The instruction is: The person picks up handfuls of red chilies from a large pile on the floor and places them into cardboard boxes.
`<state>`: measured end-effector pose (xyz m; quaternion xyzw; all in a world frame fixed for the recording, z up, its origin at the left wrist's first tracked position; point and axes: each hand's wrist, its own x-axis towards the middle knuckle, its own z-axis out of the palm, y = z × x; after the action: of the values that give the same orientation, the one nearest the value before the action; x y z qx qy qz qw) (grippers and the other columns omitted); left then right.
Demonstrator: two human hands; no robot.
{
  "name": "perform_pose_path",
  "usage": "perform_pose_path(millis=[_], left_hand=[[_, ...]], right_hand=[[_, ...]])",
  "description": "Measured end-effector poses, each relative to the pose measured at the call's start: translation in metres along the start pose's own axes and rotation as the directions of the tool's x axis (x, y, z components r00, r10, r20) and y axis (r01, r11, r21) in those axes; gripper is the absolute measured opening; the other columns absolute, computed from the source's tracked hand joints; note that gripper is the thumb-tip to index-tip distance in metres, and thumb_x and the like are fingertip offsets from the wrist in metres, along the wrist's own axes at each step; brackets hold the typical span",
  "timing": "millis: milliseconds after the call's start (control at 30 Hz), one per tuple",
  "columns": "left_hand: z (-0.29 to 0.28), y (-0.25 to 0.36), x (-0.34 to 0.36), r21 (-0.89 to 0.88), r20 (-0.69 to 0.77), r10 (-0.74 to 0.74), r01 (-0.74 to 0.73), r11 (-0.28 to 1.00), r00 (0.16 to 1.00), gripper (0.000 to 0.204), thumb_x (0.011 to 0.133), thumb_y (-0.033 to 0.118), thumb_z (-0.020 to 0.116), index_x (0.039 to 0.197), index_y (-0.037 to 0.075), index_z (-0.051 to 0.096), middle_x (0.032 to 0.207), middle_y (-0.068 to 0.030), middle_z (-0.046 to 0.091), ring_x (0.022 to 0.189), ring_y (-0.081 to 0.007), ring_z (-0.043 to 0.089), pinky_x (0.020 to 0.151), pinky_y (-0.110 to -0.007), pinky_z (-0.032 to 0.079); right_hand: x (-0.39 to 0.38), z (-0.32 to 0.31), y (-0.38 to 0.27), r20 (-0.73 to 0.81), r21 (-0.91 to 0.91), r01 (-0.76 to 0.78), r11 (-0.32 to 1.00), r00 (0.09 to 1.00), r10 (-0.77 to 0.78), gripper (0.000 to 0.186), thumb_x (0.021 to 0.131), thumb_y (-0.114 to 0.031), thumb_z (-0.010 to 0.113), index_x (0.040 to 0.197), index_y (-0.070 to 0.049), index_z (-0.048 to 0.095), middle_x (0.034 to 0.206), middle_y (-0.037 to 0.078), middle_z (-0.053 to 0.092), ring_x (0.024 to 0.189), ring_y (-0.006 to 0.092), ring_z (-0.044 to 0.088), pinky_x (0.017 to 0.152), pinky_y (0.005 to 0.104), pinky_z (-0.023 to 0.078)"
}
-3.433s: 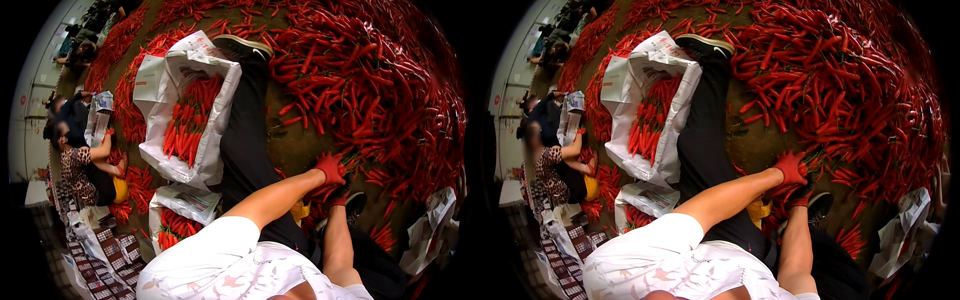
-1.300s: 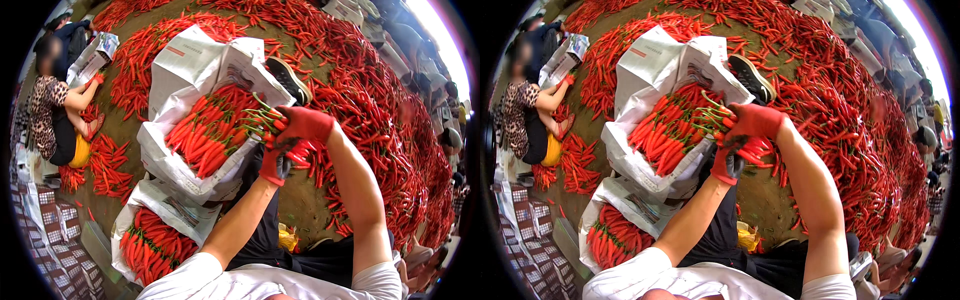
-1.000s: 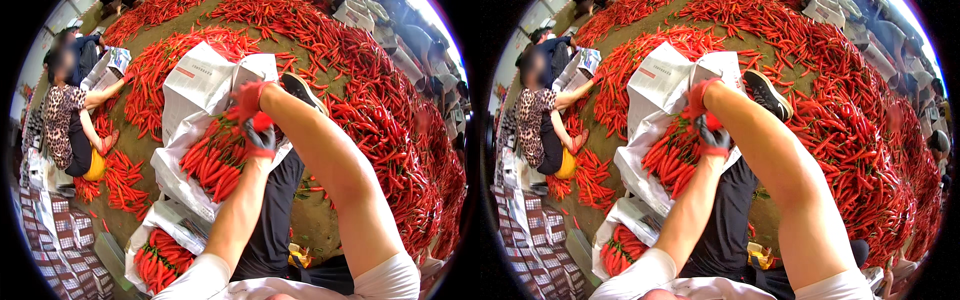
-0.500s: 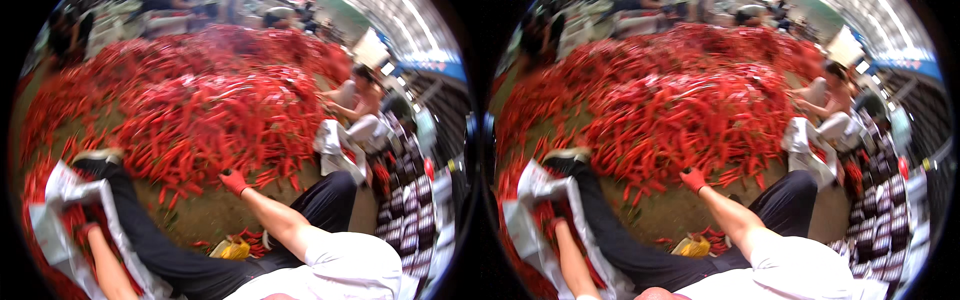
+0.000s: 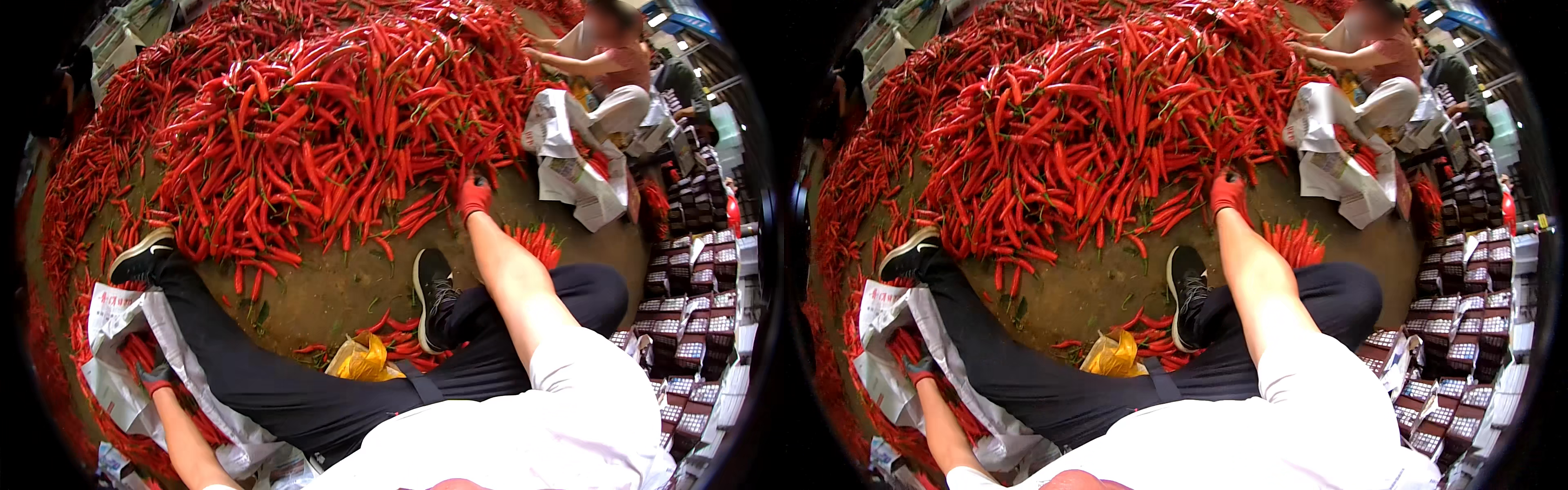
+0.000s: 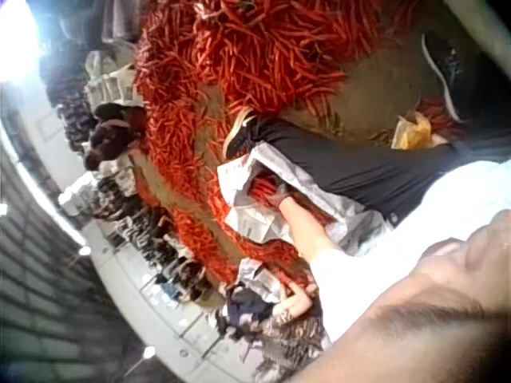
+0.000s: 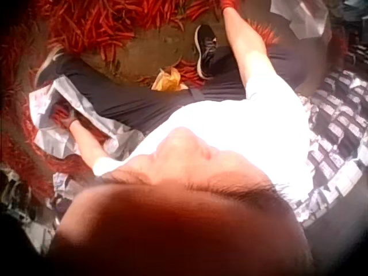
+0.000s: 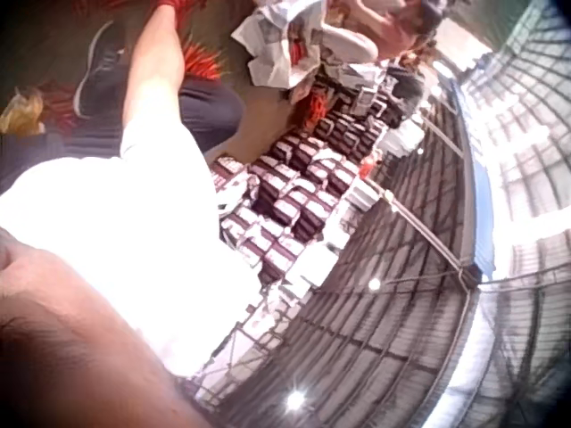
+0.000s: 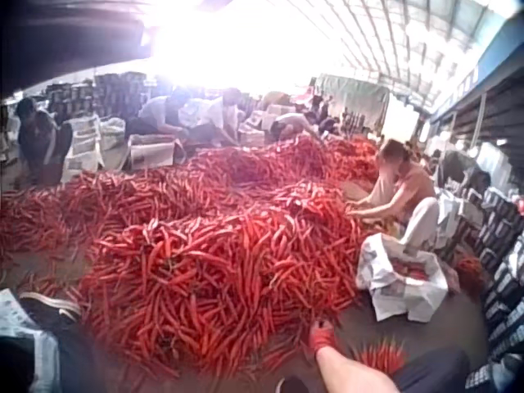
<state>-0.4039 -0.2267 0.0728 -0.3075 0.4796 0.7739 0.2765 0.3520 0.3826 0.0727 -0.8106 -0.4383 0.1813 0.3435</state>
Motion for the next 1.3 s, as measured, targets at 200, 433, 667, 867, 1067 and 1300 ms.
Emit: perform_pose_path(millis=[200, 433, 667, 867, 1067, 1300], left_hand=[[0.060, -0.010, -0.051, 0.545, -0.008, 0.749, -0.626, 0.558, 0.662, 0.045, 0.093, 0.039, 0.058, 0.110, -0.002, 0.065, 0.097, -0.0098, 0.069, 0.081, -0.0197, 0.061, 0.076, -0.033, 0.050], [0.186, -0.317, -0.186, 0.499, 0.852, -0.172, -0.867, -0.017, 0.494, 0.036, 0.083, 0.023, 0.069, 0.112, 0.004, 0.062, 0.096, -0.0138, 0.066, 0.090, -0.0269, 0.062, 0.082, -0.038, 0.050], [0.131, -0.471, -0.266, 0.497, 0.376, -0.639, -0.728, -0.472, 0.671, 0.087, 0.077, 0.053, 0.069, 0.147, 0.012, 0.036, 0.134, -0.0258, 0.052, 0.125, -0.0391, 0.051, 0.105, -0.044, 0.042], [0.127, -0.491, -0.315, 0.506, 0.330, -0.791, -0.804, -0.312, 0.514, 0.092, 0.075, 0.046, 0.074, 0.148, 0.010, 0.033, 0.146, -0.0236, 0.040, 0.134, -0.0366, 0.043, 0.109, -0.041, 0.038], [0.095, -0.487, -0.285, 0.773, 0.390, -0.921, -0.541, 0.331, -0.007, 0.090, 0.079, 0.033, 0.078, 0.151, 0.009, 0.029, 0.153, -0.0123, 0.035, 0.139, -0.0247, 0.035, 0.113, -0.040, 0.030], [0.110, -0.496, -0.287, 0.604, 0.308, -0.939, -0.794, 0.070, 0.152, 0.057, 0.079, 0.018, 0.062, 0.134, 0.007, 0.053, 0.112, -0.0148, 0.067, 0.100, -0.0257, 0.064, 0.087, -0.037, 0.051]], right_hand=[[-0.052, 0.026, 0.011, 0.048, -0.312, 0.116, 0.943, 0.993, -0.107, 0.068, 0.077, -0.054, 0.065, 0.126, -0.007, 0.057, 0.111, 0.027, 0.063, 0.102, 0.0418, 0.063, 0.088, 0.0474, 0.050], [-0.067, 0.051, -0.002, 0.390, -0.296, 0.079, 0.952, 0.920, 0.045, 0.098, 0.074, -0.058, 0.062, 0.148, -0.005, 0.027, 0.143, 0.033, 0.037, 0.128, 0.0443, 0.047, 0.107, 0.0459, 0.041], [-0.164, 0.040, -0.042, 0.631, -0.353, 0.080, 0.932, 0.756, 0.175, 0.097, 0.072, -0.046, 0.074, 0.146, -0.005, 0.028, 0.139, 0.036, 0.039, 0.114, 0.0458, 0.058, 0.094, 0.0487, 0.051], [-0.218, 0.059, -0.005, 0.662, -0.257, -0.002, 0.966, 0.728, 0.178, 0.087, 0.075, -0.047, 0.071, 0.139, -0.002, 0.035, 0.129, 0.035, 0.050, 0.114, 0.0436, 0.058, 0.097, 0.0481, 0.048], [-0.276, 0.012, -0.051, 0.977, 0.169, 0.470, 0.866, 0.037, -0.211, 0.061, 0.088, -0.048, 0.049, 0.130, -0.004, 0.050, 0.131, 0.018, 0.056, 0.116, 0.0332, 0.058, 0.102, 0.0439, 0.043], [-0.204, -0.026, -0.032, 0.997, -0.070, 0.637, 0.768, 0.066, 0.036, 0.038, 0.080, -0.031, 0.060, 0.100, 0.000, 0.071, 0.088, 0.018, 0.071, 0.080, 0.0322, 0.070, 0.078, 0.0393, 0.056]])
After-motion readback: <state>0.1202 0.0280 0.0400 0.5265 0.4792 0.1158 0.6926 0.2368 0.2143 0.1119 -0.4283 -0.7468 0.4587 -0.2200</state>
